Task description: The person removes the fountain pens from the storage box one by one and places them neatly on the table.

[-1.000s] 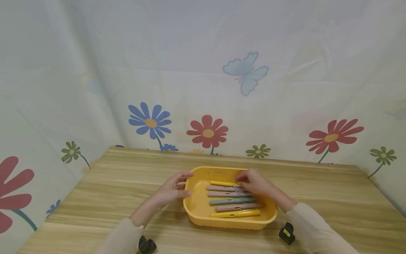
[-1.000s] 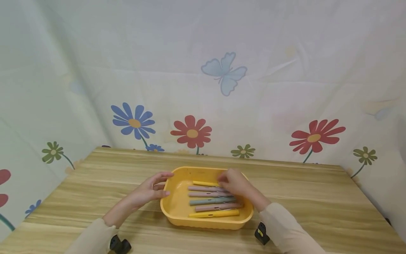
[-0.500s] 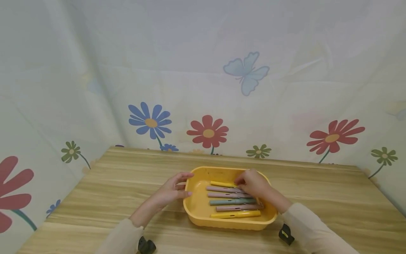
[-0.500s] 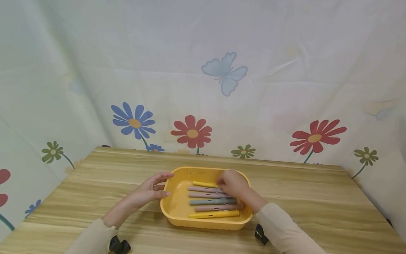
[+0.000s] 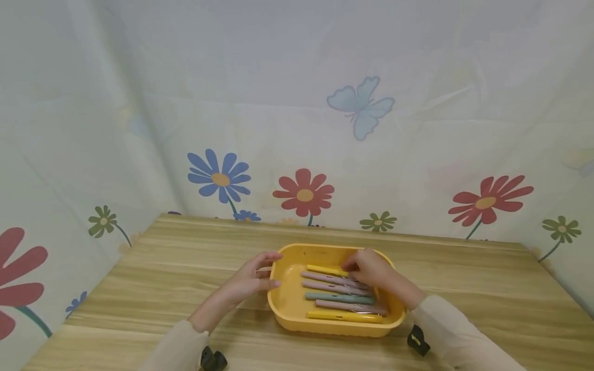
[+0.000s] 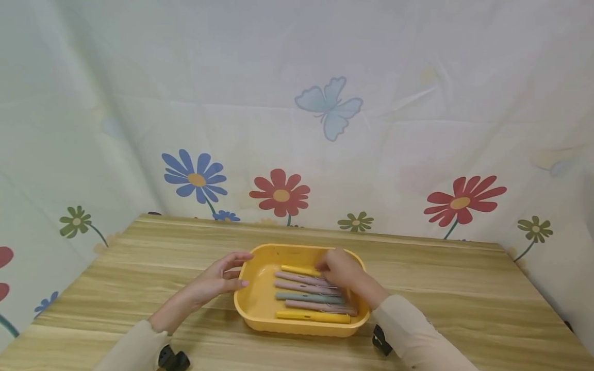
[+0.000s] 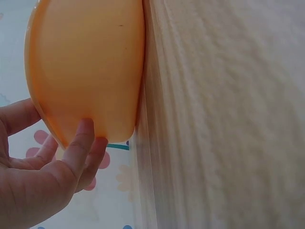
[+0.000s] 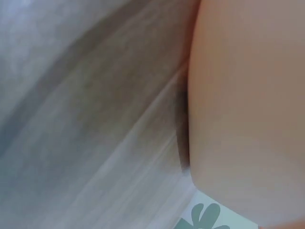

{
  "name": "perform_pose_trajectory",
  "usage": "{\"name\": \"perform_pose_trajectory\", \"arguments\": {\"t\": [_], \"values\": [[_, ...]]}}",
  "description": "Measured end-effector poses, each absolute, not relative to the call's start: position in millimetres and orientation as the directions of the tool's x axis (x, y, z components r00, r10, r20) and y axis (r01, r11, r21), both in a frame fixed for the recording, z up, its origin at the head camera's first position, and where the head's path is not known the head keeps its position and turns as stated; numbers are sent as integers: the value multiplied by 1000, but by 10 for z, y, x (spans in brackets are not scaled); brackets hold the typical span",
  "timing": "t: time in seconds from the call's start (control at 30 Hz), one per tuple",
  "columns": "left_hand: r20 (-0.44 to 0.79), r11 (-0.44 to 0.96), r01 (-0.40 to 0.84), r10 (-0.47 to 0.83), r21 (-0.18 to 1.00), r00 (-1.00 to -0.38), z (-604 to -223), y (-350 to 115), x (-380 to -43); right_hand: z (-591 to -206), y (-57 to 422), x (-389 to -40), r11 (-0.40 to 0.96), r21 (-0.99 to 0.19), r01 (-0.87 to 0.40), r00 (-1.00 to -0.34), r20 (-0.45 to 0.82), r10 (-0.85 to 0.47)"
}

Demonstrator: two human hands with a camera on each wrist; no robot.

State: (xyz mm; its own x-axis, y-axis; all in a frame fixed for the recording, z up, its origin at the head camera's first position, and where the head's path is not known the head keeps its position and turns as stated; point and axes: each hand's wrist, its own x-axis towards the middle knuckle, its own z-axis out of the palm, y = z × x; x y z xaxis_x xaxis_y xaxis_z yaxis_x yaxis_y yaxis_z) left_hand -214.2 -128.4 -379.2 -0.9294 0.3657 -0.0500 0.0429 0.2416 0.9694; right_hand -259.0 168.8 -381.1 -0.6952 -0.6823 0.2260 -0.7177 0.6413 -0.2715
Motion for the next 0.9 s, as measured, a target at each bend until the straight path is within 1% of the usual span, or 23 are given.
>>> {"name": "perform_pose_trajectory", "arguments": {"t": [0.17,0.37,0.57,0.67,0.9], "values": [[-61,248,30,350,968,-935,-3783,-1272,-2141,-3826,1674,-2605,610,-252,-751,-659,236,-714],[-48,246,46,363,968,-931,-3781,-1278,-2144,-3819,1683,-2575,613,-255,-748,-663,231,-712],[-41,231,54,386,971,-922,-3775,-1269,-2137,-3761,1762,-2518,646,-316,-695,-717,229,-659],[-39,233,59,396,971,-918,-3765,-1284,-2121,-3736,1799,-2480,655,-369,-660,-747,222,-627],[-33,244,70,395,967,-918,-3751,-1305,-2125,-3678,1834,-2431,636,-481,-604,-781,199,-592]]}}
